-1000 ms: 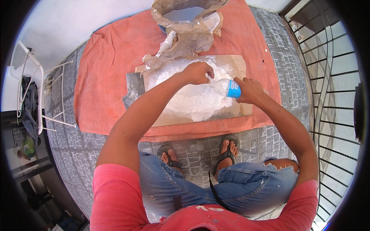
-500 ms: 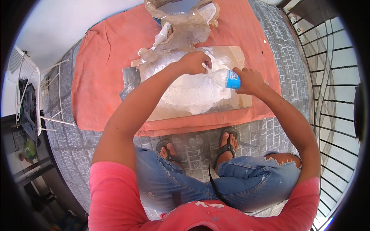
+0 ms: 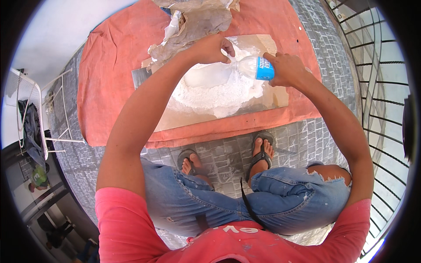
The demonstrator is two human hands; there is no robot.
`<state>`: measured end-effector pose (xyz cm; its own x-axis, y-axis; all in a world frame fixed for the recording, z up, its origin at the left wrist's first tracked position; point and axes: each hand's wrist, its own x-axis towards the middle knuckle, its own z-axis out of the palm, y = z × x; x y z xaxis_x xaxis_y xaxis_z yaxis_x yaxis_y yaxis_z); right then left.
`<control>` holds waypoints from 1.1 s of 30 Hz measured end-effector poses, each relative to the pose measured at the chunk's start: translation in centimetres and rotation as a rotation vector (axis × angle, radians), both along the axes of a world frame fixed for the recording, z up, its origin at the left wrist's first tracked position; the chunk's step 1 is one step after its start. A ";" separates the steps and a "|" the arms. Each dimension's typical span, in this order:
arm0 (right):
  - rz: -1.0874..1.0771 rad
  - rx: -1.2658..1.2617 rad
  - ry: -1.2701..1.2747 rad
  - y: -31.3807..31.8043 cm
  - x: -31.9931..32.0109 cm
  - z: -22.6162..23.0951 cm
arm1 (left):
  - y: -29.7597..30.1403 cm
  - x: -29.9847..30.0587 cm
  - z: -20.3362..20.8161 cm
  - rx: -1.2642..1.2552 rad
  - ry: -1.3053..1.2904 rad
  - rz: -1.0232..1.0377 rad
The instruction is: The person pours water from a plastic bottle onto a pile of white powder on a cardboard sheet and then uses two metal trowels to mix and spread the powder into a paste. The person repeatedly scrapes and folds the mixture, gradually incorporating the water.
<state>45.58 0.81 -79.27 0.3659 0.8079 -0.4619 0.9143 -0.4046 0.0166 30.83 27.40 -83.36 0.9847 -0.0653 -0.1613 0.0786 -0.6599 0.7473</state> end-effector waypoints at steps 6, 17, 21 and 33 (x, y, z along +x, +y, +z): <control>0.016 -0.026 -0.021 0.3 0.1 0.0 | -0.1 0.1 -0.3 0.016 -0.015 -0.016; 0.010 -0.034 -0.023 0.6 0.3 0.0 | 0.2 0.4 -0.2 0.044 0.009 -0.030; 0.008 -0.039 -0.016 0.7 0.5 0.1 | 0.3 0.4 -0.2 0.047 -0.031 -0.022; 0.025 -0.052 -0.051 0.7 1.2 0.0 | -0.1 0.7 -0.1 0.077 0.012 -0.015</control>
<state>46.74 1.54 -79.27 0.3698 0.7928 -0.4846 0.9217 -0.3787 0.0837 31.57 27.27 -83.41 0.9818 -0.0666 -0.1781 0.0772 -0.7167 0.6931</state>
